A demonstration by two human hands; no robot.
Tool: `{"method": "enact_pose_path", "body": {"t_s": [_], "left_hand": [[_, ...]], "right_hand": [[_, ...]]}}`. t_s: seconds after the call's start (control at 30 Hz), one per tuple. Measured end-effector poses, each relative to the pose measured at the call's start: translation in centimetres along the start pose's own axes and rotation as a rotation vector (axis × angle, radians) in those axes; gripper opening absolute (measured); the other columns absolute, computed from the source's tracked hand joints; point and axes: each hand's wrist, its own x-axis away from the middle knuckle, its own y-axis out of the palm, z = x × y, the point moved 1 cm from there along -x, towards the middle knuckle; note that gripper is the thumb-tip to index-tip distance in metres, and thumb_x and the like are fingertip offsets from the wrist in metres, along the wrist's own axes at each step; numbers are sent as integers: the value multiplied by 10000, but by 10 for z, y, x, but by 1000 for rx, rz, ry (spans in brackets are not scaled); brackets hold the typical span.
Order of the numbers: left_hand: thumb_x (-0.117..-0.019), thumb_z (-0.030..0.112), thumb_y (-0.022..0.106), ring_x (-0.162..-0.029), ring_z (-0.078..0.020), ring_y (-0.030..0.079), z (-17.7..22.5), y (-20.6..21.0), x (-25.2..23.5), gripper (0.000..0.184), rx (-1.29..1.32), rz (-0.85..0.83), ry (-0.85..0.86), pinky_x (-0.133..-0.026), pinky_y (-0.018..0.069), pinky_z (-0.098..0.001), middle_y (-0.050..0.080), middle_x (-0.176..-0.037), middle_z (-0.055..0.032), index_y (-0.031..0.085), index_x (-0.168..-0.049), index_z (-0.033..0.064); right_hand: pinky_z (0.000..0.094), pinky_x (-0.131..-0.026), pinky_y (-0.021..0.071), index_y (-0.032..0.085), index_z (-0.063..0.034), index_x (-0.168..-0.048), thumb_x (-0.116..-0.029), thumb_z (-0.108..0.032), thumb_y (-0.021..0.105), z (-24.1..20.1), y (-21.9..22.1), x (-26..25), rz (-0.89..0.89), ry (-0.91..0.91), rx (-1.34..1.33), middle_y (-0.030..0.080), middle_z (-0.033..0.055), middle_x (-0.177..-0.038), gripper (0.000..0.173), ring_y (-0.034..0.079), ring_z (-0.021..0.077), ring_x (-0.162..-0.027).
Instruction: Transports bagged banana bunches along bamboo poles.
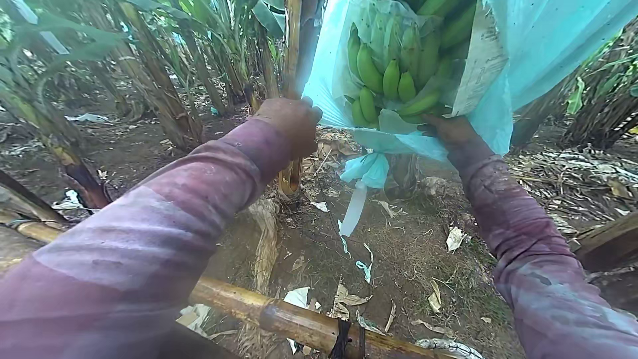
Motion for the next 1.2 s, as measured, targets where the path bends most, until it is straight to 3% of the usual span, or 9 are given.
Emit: {"method": "enact_pose_path", "body": {"t_s": [0.27,0.57,0.67,0.73,0.83,0.93,1.0,1.1,1.2], "left_hand": [[-921,319,728,-1024,-389,662,5,1,4,417,19,32,46,-763,534,-613,618,-1228,-139,630,-1264,104],[-910,324,747,-1050,-388,660,2,9,3,445,8,17,64,-772,540,-609,600,-1287,-139,620,-1272,98],[-902,323,759,-1078,-417,648,-2,11,3,489,31,19,40,-799,542,-622,552,-1375,-169,610,-1318,114],[-895,325,764,-1101,-440,647,-8,7,8,538,59,34,17,-814,540,-645,523,-1444,-186,594,-1363,121],[-908,384,764,-1173,-428,623,-22,-6,32,556,106,27,-10,-887,516,-658,553,-1425,-177,600,-1377,135],[-912,387,766,-1144,-405,631,-42,-7,75,477,173,34,-1,-916,501,-656,639,-1259,-183,650,-1296,129],[-899,376,777,-1093,-386,656,-54,1,111,471,200,0,-31,-888,517,-658,669,-1207,-163,661,-1285,131],[-874,439,802,-1071,-351,675,-80,42,169,537,270,-166,-175,-915,526,-647,695,-1186,-116,652,-1316,175],[-737,670,803,-614,-231,680,-145,144,219,618,341,14,-175,-544,582,-559,714,-756,-33,724,-1163,229]], "right_hand": [[325,-749,623,564,-15,-1354,-986,-187,696,-3,-13,3,23,3,4,700,128,-1137,427,729,171,-862],[329,-707,619,610,-7,-1266,-927,-239,770,14,4,3,116,-100,39,711,110,-1021,440,708,151,-772],[473,-964,554,515,4,-1417,-929,-361,750,9,29,37,101,-134,285,688,185,-1220,653,693,268,-1067],[569,-1096,465,381,26,-1534,-952,-424,699,10,50,68,48,-187,432,539,262,-1454,802,574,394,-1304],[541,-1126,449,456,64,-1481,-988,-338,664,14,87,125,27,-465,493,489,291,-1496,669,528,408,-1356],[443,-960,584,676,27,-1228,-948,-221,716,13,132,174,-123,-689,337,686,193,-1232,376,694,266,-1101],[395,-884,617,733,13,-1083,-930,-174,729,5,168,202,-337,-703,173,732,134,-1068,241,722,192,-967],[367,-910,611,743,14,-1077,-967,-177,694,-6,233,246,-711,-620,-11,742,115,-1054,225,722,160,-962],[329,-897,604,740,2,-1087,-992,-222,682,2,301,289,-991,-549,-129,741,94,-1038,250,714,135,-931]]}}
